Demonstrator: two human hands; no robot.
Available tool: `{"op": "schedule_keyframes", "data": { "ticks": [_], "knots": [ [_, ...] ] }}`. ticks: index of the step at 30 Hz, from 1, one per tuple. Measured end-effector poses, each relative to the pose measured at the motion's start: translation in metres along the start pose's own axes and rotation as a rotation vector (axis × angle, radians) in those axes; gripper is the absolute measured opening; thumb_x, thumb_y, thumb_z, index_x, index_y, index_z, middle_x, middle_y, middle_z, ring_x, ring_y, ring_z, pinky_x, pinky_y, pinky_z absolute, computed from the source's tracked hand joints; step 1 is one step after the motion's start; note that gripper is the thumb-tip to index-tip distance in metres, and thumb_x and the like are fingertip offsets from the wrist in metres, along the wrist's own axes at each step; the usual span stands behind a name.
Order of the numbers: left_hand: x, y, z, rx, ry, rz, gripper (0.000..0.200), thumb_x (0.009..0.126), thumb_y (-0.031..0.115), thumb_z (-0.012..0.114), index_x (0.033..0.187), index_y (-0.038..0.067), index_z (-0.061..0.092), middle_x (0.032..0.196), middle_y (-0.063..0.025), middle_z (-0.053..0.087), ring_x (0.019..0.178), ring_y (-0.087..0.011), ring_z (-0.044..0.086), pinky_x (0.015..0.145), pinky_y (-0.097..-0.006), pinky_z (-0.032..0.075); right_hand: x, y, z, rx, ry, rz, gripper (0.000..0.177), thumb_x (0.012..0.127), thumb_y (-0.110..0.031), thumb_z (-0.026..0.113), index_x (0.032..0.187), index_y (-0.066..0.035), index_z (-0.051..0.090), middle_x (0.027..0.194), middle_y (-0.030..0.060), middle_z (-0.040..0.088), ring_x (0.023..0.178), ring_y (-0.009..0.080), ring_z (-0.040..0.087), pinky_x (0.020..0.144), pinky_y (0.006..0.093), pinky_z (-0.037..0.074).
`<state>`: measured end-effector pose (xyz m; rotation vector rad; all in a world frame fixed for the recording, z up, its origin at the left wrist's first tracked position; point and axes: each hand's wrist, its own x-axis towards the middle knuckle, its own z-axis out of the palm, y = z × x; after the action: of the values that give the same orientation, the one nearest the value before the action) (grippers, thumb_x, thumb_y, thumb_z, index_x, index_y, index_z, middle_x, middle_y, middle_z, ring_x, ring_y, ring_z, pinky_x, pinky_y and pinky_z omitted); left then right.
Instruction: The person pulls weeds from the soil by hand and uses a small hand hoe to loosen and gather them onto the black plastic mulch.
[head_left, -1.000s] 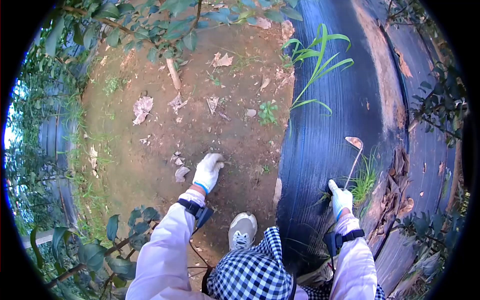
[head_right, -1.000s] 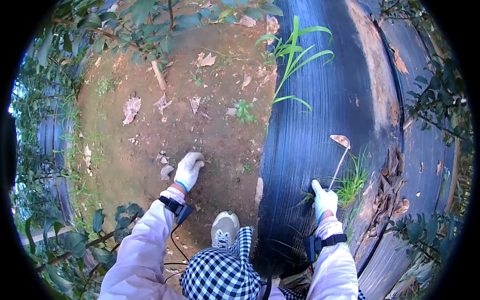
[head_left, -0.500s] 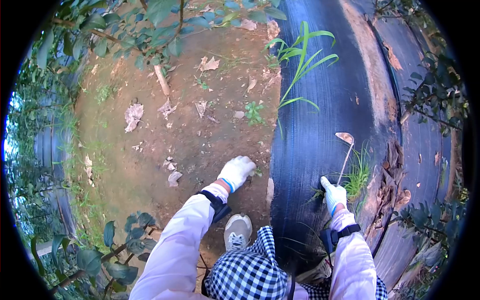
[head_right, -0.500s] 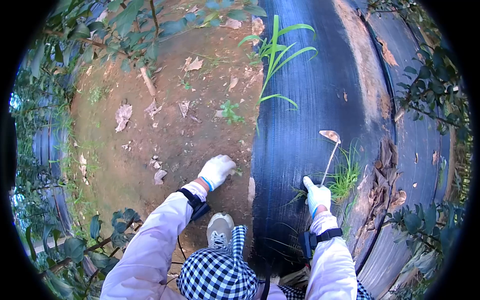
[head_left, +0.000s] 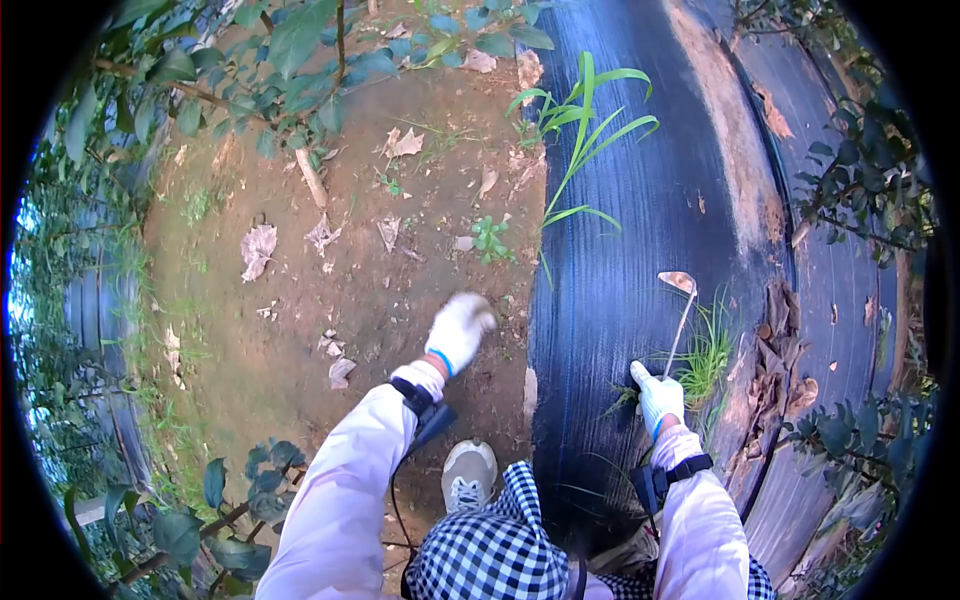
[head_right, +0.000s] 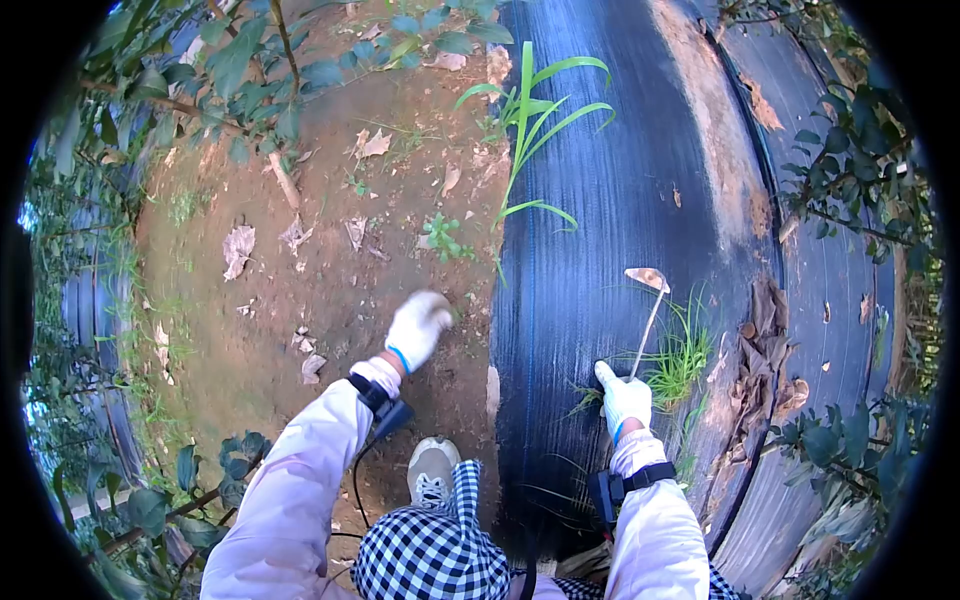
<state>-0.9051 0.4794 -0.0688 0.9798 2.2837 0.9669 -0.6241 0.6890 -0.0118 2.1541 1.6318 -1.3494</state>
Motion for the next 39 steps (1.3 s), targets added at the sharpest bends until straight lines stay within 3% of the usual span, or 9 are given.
{"op": "schedule_keyframes", "data": {
  "ticks": [4, 11, 18, 19, 22, 27, 31, 32, 39],
  "knots": [
    [0.054, 0.003, -0.009, 0.103, 0.222, -0.127, 0.031, 0.080, 0.020, 0.070, 0.107, 0.008, 0.062, 0.111, -0.0170, 0.057, 0.102, -0.0392, 0.057, 0.088, -0.0444, 0.048, -0.003, -0.002, -0.001, 0.020, -0.013, 0.006, 0.047, 0.078, -0.045, 0.078, 0.072, 0.000, 0.063, 0.057, 0.0071, 0.058, 0.043, 0.0179, 0.055, 0.045, 0.0332, 0.043],
    [0.112, 0.006, 0.016, 0.476, -0.077, 0.198, 0.033, 0.078, 0.017, 0.070, 0.109, 0.008, 0.063, 0.099, -0.0169, 0.063, 0.096, -0.0370, 0.060, 0.088, -0.0446, 0.048, -0.001, 0.000, 0.000, -0.017, 0.011, 0.050, 0.047, 0.077, -0.046, 0.078, 0.072, -0.001, 0.064, 0.057, 0.0070, 0.059, 0.046, 0.0181, 0.056, 0.048, 0.0335, 0.045],
    [0.104, -0.005, 0.024, -0.438, 0.048, -0.298, 0.017, 0.085, 0.014, 0.069, 0.098, 0.004, 0.063, 0.079, -0.0034, 0.064, 0.062, -0.0140, 0.059, 0.057, -0.0318, 0.049, -0.003, -0.002, -0.001, -0.040, 0.020, 0.065, 0.048, 0.076, -0.047, 0.079, 0.074, 0.000, 0.066, 0.060, 0.0087, 0.062, 0.048, 0.0193, 0.059, 0.050, 0.0342, 0.047],
    [0.099, 0.008, 0.016, -0.599, -0.008, -0.443, 0.022, 0.081, 0.016, 0.070, 0.099, 0.004, 0.065, 0.085, -0.0148, 0.070, 0.077, -0.0303, 0.065, 0.071, -0.0385, 0.051, -0.003, -0.001, -0.001, -0.032, 0.024, 0.067, 0.048, 0.075, -0.047, 0.080, 0.074, 0.000, 0.066, 0.060, 0.0086, 0.062, 0.048, 0.0194, 0.059, 0.050, 0.0343, 0.048],
    [0.096, 0.014, 0.009, -0.140, 0.221, -0.169, 0.029, 0.079, 0.017, 0.071, 0.103, 0.004, 0.063, 0.089, -0.0157, 0.066, 0.087, -0.0376, 0.063, 0.079, -0.0396, 0.051, -0.004, -0.003, -0.001, -0.028, 0.029, 0.071, 0.049, 0.074, -0.047, 0.080, 0.071, -0.001, 0.065, 0.060, 0.0089, 0.062, 0.048, 0.0190, 0.059, 0.050, 0.0346, 0.047],
    [0.134, 0.030, 0.025, 0.294, 0.002, 0.323, 0.034, 0.080, 0.018, 0.067, 0.113, 0.010, 0.063, 0.107, -0.0139, 0.061, 0.103, -0.0399, 0.056, 0.089, -0.0442, 0.047, -0.004, -0.004, -0.002, -0.062, 0.030, 0.031, 0.043, 0.078, -0.042, 0.079, 0.070, -0.003, 0.063, 0.057, 0.0053, 0.058, 0.047, 0.0171, 0.054, 0.048, 0.0341, 0.044],
    [0.144, -0.004, 0.029, -0.178, 0.006, 0.106, 0.022, 0.086, 0.013, 0.063, 0.107, 0.006, 0.064, 0.098, -0.0129, 0.067, 0.096, -0.0321, 0.065, 0.079, -0.0396, 0.051, -0.009, -0.009, -0.004, -0.102, 0.028, 0.090, 0.050, 0.074, -0.049, 0.079, 0.077, 0.000, 0.069, 0.069, 0.0132, 0.067, 0.063, 0.0236, 0.064, 0.064, 0.0368, 0.050],
    [0.131, 0.016, 0.012, -0.895, -0.017, -0.339, 0.016, 0.089, 0.012, 0.062, 0.103, 0.003, 0.065, 0.099, -0.0128, 0.068, 0.093, -0.0248, 0.067, 0.075, -0.0368, 0.052, -0.008, -0.009, -0.006, -0.112, 0.065, 0.047, 0.052, 0.076, -0.051, 0.076, 0.079, 0.000, 0.069, 0.071, 0.0144, 0.067, 0.066, 0.0249, 0.065, 0.066, 0.0375, 0.050],
    [0.104, 0.043, -0.006, 0.445, -0.070, 0.262, 0.046, 0.073, 0.020, 0.077, 0.116, 0.015, 0.061, 0.121, -0.0166, 0.055, 0.112, -0.0386, 0.054, 0.091, -0.0467, 0.048, -0.042, -0.030, -0.057, -0.271, 0.210, -0.125, 0.058, 0.089, -0.053, 0.058, 0.093, 0.003, 0.070, 0.085, 0.0241, 0.068, 0.085, 0.0375, 0.067, 0.078, 0.0425, 0.049]
  ]
}}
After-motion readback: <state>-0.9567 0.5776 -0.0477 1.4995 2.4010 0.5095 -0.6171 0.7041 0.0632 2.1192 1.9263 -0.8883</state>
